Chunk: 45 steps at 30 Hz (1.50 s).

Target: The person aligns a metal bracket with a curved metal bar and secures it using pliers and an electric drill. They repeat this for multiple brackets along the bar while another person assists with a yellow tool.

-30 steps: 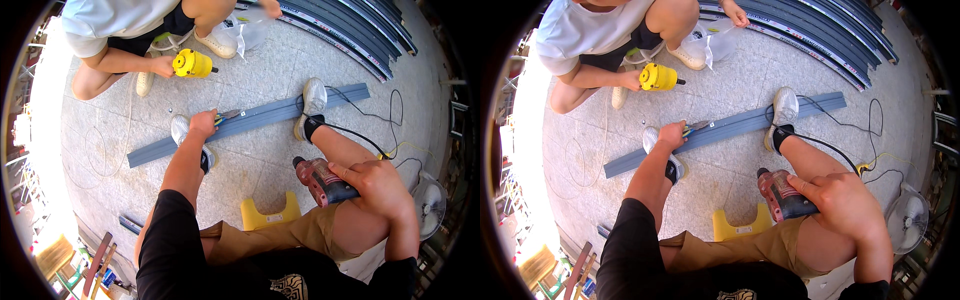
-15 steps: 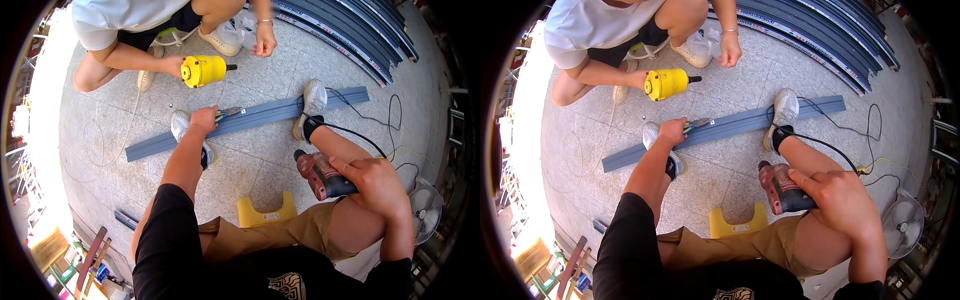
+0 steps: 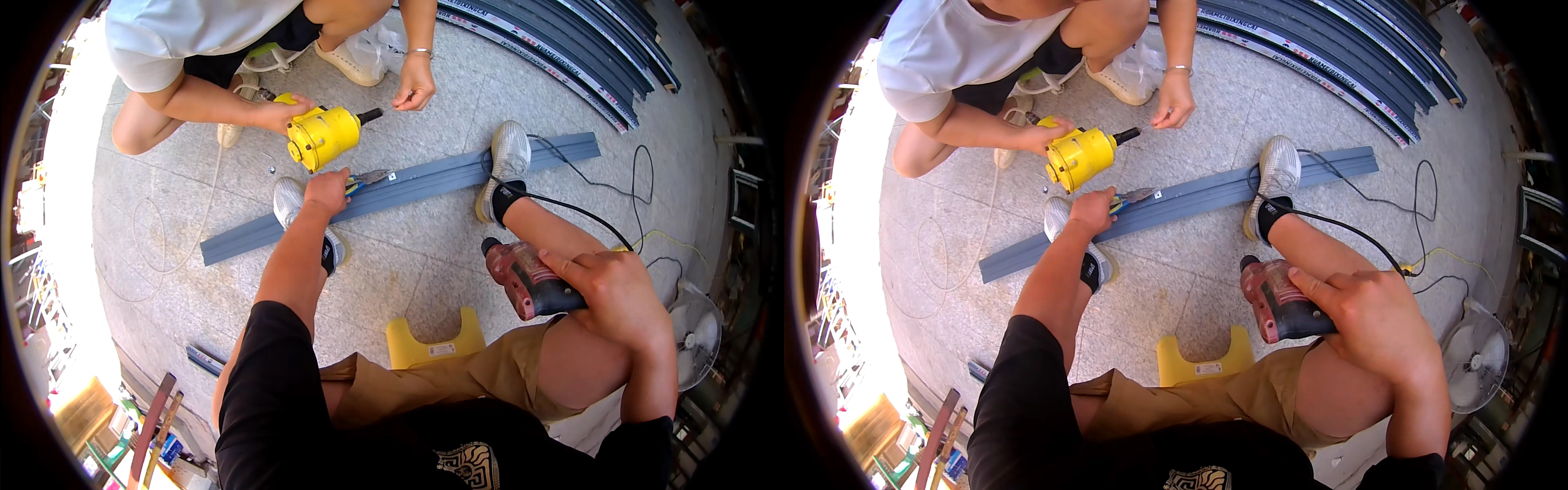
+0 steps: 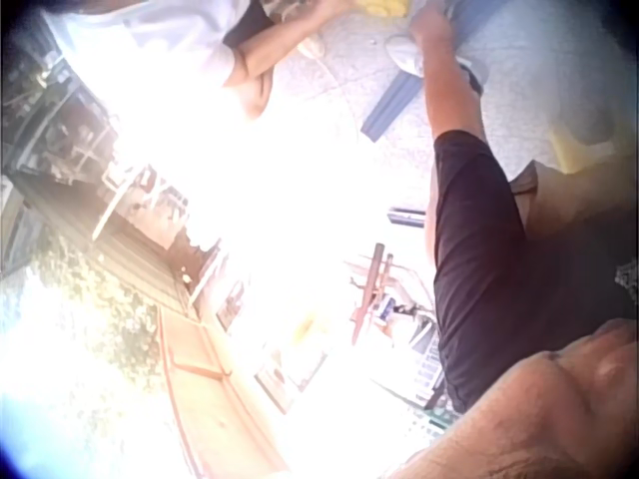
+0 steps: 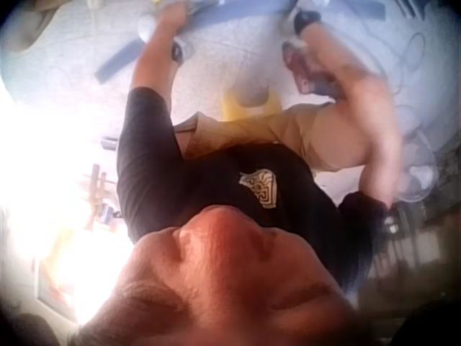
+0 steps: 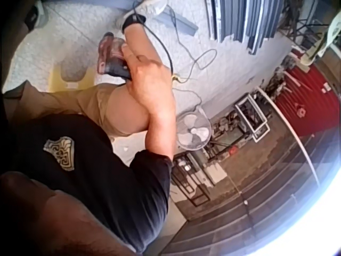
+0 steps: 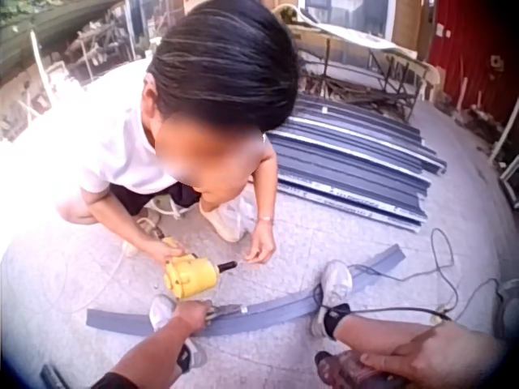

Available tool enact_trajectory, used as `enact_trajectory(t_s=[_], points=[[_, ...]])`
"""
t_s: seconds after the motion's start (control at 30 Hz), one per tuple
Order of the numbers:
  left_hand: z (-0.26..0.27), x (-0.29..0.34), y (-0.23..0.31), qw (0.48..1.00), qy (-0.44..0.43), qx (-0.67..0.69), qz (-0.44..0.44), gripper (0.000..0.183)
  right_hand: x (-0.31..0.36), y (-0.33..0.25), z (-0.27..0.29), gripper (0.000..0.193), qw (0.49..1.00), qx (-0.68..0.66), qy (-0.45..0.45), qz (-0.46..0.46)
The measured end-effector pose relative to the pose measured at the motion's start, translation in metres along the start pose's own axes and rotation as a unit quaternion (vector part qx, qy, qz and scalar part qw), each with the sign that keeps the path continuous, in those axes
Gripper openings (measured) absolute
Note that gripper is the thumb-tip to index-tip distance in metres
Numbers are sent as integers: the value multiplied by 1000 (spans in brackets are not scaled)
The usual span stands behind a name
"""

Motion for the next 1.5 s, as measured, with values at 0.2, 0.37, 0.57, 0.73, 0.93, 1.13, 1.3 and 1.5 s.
enact_trajectory(t_s=[0.2,0.37,0.57,0.73,0.93,1.13,1.3,1.5], points=[[-2,-2,-2,1000,2,0,0,45,-1,0,-1,74,1000,0,3,-8],[-3,-3,-3,1000,15,5,-13,44,-1,0,0,73,1000,-1,-9,-11],[-5,-4,-3,1000,21,-2,-7,44,-1,0,-2,73,1000,-4,-16,-10],[-22,-6,-13,996,70,-50,-14,53,-1,0,-2,73,1000,-3,-14,-8],[-39,-18,-15,995,14,-93,-28,59,1,1,-2,73,1000,-5,-16,-13],[-27,-19,-4,987,31,-140,-73,61,1,2,-1,72,999,-6,-29,-19],[-35,-18,-16,990,65,-89,-89,58,1,1,0,71,1000,-7,-27,-13],[-59,-29,-28,991,-27,-130,-33,64,1,2,-1,70,999,-20,-23,-13]])
Point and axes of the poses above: each hand's wrist, its own x-axis away from the middle knuckle, its own z-axis out of the back of the hand, y = z × x, the point moved 7 cm from there along -x, towards the middle knuckle, and after that the axes turned 6 degrees about z, right-handed, at the moved point
